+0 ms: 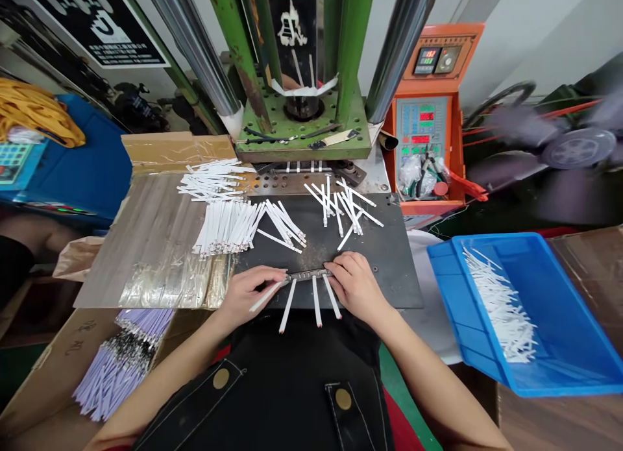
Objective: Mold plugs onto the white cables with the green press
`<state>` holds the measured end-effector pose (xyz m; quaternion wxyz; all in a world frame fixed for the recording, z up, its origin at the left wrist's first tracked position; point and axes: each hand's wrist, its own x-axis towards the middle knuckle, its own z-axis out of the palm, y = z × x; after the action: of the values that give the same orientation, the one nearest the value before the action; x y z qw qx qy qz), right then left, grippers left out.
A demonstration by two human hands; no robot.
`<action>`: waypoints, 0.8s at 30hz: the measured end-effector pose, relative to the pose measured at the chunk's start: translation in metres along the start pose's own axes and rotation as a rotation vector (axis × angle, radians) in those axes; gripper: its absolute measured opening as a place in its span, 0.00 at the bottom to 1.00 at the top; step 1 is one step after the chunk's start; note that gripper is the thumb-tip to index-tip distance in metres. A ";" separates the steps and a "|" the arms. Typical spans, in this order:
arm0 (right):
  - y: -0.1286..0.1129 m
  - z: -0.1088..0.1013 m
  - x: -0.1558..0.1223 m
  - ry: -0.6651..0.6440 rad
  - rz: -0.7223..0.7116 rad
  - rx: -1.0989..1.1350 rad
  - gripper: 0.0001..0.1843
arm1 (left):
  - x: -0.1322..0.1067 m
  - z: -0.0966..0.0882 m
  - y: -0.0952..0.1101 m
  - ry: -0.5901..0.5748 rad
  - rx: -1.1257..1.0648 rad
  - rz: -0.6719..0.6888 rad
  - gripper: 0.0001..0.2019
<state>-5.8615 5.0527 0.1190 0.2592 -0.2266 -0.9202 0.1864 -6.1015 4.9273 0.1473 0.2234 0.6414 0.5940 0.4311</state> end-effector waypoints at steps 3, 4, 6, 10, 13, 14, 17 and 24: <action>-0.003 -0.007 -0.002 -0.037 -0.032 0.017 0.11 | 0.000 -0.004 0.002 -0.077 0.157 0.167 0.08; -0.004 -0.012 -0.002 -0.070 -0.042 0.029 0.11 | -0.001 -0.005 0.003 -0.119 0.217 0.196 0.08; -0.004 -0.023 0.003 -0.172 -0.058 0.069 0.11 | -0.001 -0.008 0.006 -0.203 0.308 0.204 0.09; 0.002 -0.039 0.035 -0.350 0.006 0.165 0.11 | -0.001 -0.016 0.003 -0.289 0.307 0.169 0.08; -0.002 -0.028 0.077 -0.340 0.165 0.130 0.11 | 0.004 -0.030 -0.004 -0.316 0.344 0.173 0.10; -0.007 -0.020 0.091 -0.354 0.211 0.095 0.14 | 0.007 -0.035 -0.006 -0.292 0.421 0.142 0.12; -0.026 0.008 0.129 -0.439 0.287 -0.052 0.31 | 0.021 -0.045 -0.013 -0.129 0.742 -0.114 0.19; -0.044 0.033 0.153 -0.526 0.379 -0.182 0.17 | 0.040 -0.005 -0.021 -0.138 0.687 -0.294 0.28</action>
<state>-6.0111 5.0878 0.1729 -0.0475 -0.3599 -0.9100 0.2005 -6.1207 4.9681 0.1450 0.0942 0.6143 0.7733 0.1259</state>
